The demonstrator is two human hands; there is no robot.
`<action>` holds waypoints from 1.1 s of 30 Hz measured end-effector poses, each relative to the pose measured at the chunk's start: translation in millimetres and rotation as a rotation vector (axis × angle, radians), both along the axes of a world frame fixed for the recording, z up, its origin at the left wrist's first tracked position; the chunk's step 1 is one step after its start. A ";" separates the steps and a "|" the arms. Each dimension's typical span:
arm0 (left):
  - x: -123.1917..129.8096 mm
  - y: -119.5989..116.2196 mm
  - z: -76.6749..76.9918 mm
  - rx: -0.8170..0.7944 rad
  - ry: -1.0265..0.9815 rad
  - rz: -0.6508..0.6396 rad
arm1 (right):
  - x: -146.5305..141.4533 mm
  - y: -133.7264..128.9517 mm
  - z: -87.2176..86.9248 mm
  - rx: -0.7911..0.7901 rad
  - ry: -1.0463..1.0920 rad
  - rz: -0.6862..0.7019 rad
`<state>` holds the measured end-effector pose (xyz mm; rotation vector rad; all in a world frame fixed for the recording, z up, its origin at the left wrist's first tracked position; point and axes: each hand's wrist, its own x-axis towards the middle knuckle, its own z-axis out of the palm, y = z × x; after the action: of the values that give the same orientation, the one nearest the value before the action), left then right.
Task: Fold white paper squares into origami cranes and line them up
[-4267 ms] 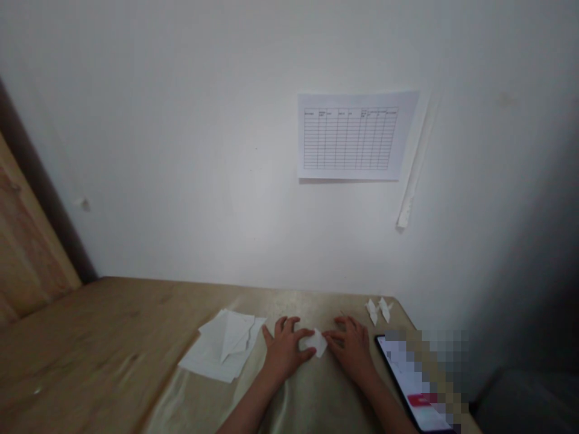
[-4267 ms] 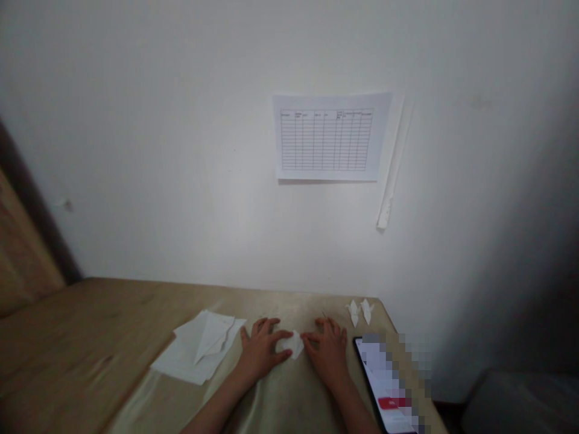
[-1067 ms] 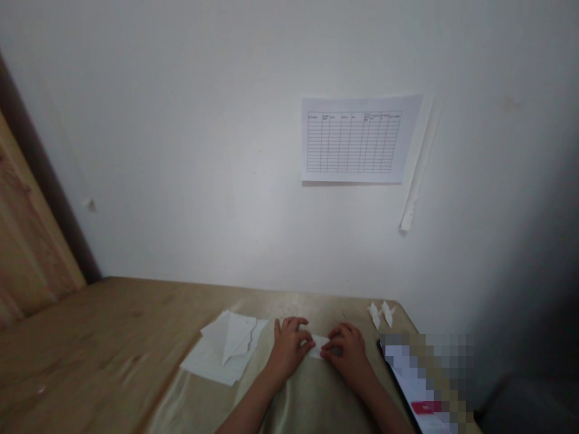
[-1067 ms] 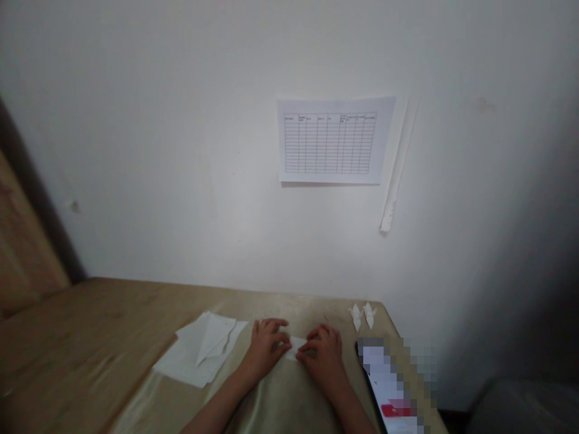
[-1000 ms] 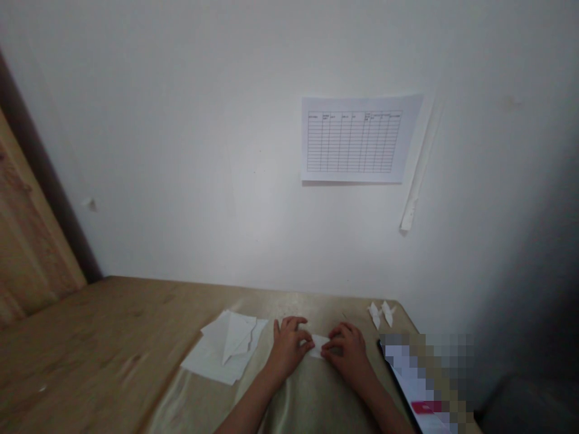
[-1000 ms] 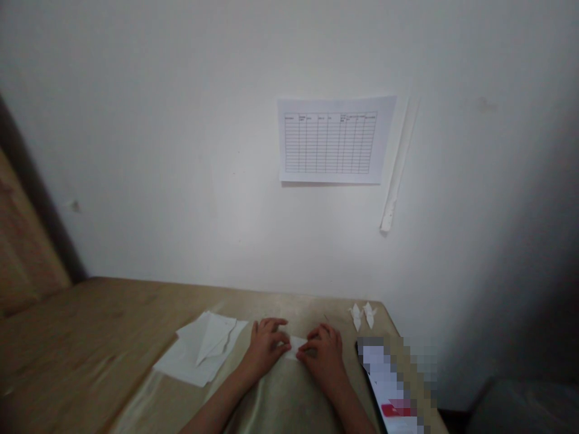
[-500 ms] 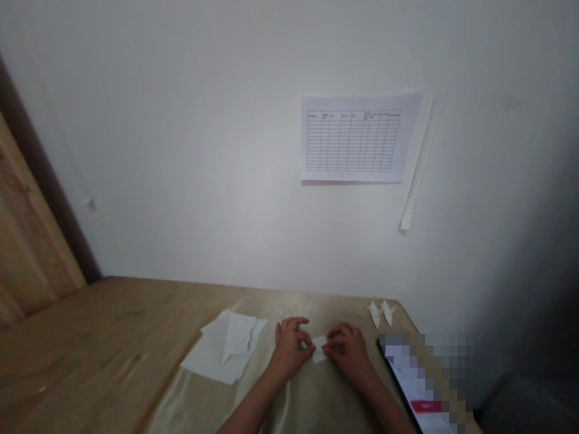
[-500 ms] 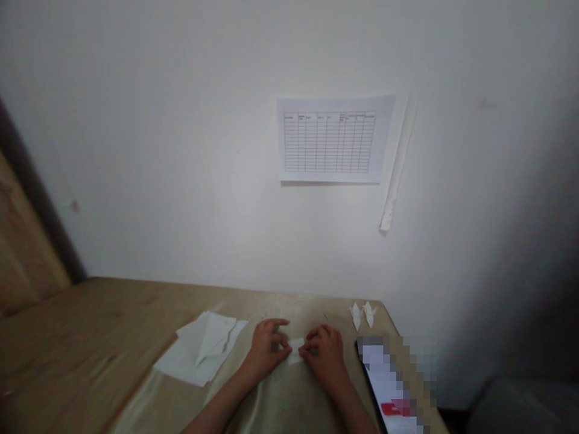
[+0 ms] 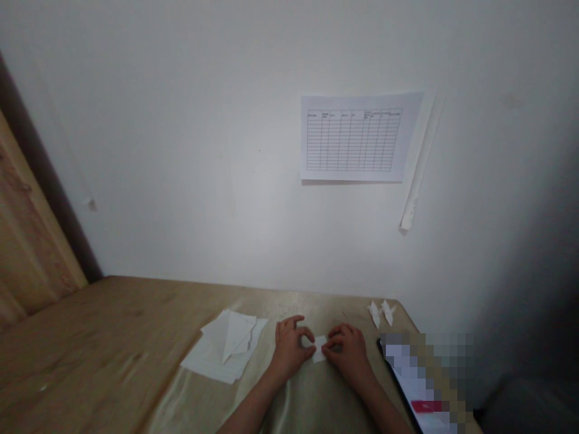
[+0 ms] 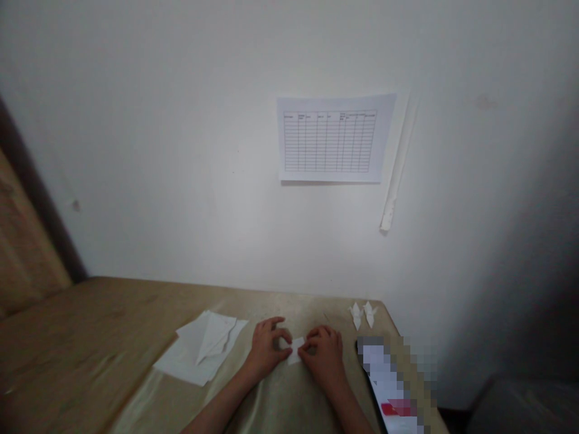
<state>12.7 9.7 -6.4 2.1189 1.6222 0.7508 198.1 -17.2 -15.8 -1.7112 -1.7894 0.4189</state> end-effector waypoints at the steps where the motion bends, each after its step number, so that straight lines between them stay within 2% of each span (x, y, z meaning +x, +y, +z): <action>1: -0.1 -0.6 0.6 0.003 0.007 -0.005 | -0.3 -0.2 0.6 -0.003 -0.004 -0.004; 9: -0.5 -2.2 -1.2 0.045 0.044 -0.028 | -2.8 -1.6 3.1 -0.022 -0.056 -0.006; 15: -2.5 2.9 -2.5 0.016 0.023 -0.043 | -0.3 0.6 -0.8 -0.035 -0.050 0.000; 22: -6.5 2.3 -4.2 -0.016 0.039 -0.088 | 2.0 -2.7 3.2 -0.056 -0.013 0.023; 33: 1.6 -5.9 2.9 0.016 0.046 -0.074 | -1.0 -1.7 2.1 -0.029 -0.064 0.000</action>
<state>14.3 3.8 -3.5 2.2101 1.5558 0.6992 197.1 -18.9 -13.7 -1.7623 -1.8369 0.3965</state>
